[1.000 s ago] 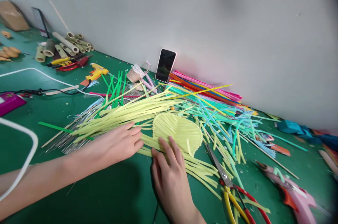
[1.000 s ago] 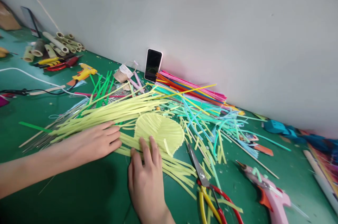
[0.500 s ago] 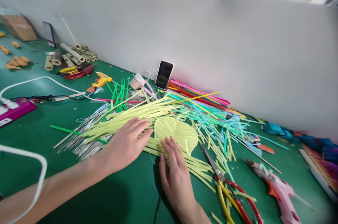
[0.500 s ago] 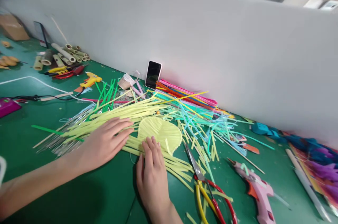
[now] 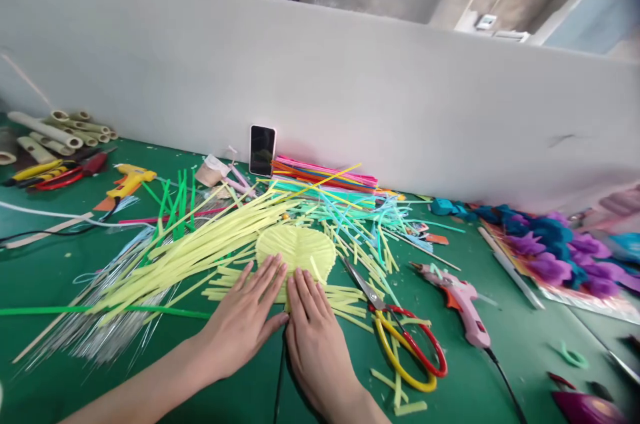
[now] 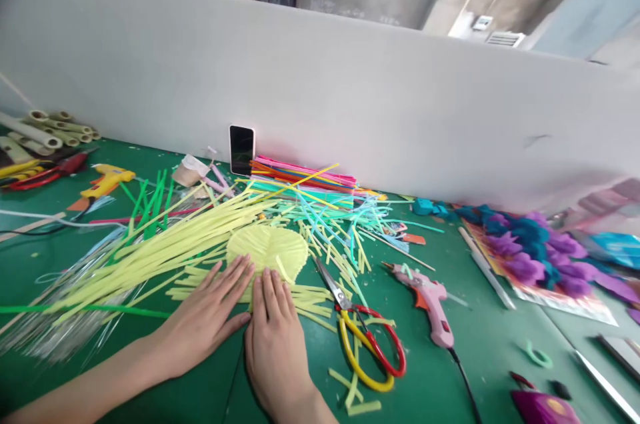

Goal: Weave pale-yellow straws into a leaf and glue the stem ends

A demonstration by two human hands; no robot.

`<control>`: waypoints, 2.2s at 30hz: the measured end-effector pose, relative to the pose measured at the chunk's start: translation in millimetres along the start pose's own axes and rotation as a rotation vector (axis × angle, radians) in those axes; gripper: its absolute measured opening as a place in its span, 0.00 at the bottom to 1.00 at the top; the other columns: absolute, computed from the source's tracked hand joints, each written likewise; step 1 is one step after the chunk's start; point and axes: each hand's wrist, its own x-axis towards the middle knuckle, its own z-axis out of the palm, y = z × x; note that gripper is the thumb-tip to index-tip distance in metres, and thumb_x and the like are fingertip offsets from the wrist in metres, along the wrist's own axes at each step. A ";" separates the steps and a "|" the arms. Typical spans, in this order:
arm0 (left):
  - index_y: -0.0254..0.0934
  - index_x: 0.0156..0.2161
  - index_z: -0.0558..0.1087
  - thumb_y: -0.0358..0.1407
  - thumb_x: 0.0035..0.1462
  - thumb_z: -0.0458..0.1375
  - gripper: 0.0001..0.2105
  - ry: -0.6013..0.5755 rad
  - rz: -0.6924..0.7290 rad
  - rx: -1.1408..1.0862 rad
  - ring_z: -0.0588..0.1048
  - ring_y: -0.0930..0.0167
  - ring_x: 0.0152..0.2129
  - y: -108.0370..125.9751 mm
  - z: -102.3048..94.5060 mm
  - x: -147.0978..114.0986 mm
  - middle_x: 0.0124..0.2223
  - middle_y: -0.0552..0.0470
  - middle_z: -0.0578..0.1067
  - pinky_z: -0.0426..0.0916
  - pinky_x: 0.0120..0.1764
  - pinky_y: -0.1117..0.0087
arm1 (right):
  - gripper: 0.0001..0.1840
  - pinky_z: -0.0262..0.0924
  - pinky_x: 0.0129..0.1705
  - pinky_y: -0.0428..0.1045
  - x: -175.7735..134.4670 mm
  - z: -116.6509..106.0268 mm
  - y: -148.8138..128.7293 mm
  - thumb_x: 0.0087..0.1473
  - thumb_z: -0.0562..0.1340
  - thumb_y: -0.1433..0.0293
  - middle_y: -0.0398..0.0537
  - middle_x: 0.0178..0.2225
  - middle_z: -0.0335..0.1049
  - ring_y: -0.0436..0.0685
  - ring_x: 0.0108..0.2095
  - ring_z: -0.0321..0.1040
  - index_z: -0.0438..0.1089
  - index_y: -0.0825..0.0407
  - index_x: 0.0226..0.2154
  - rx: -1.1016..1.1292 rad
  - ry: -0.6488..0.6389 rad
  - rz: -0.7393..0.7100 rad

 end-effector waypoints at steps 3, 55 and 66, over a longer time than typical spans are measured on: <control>0.35 0.70 0.46 0.47 0.68 0.46 0.31 -0.008 -0.007 0.008 0.53 0.58 0.67 -0.1 -0.5 0.5 0.71 0.42 0.53 0.53 0.63 0.50 | 0.28 0.59 0.62 0.60 0.0 -16.8 6.5 0.58 0.53 0.78 0.59 0.64 0.59 0.63 0.66 0.52 0.59 0.60 0.62 0.071 0.005 -0.054; 0.35 0.61 0.61 0.37 0.67 0.51 0.20 -0.130 0.097 -0.382 0.53 0.61 0.67 21.4 -23.5 13.3 0.70 0.40 0.56 0.54 0.66 0.53 | 0.05 0.61 0.42 0.57 -28.9 -49.4 60.5 0.59 0.59 0.75 0.48 0.38 0.71 0.61 0.42 0.63 0.66 0.50 0.39 0.248 0.045 0.129; 0.37 0.52 0.66 0.40 0.67 0.51 0.13 -0.192 0.043 -0.468 0.50 0.62 0.68 21.1 -27.0 17.4 0.71 0.42 0.53 0.51 0.66 0.51 | 0.07 0.58 0.43 0.55 -26.9 -51.4 67.2 0.61 0.59 0.76 0.47 0.37 0.72 0.60 0.42 0.64 0.68 0.49 0.40 0.256 0.086 0.122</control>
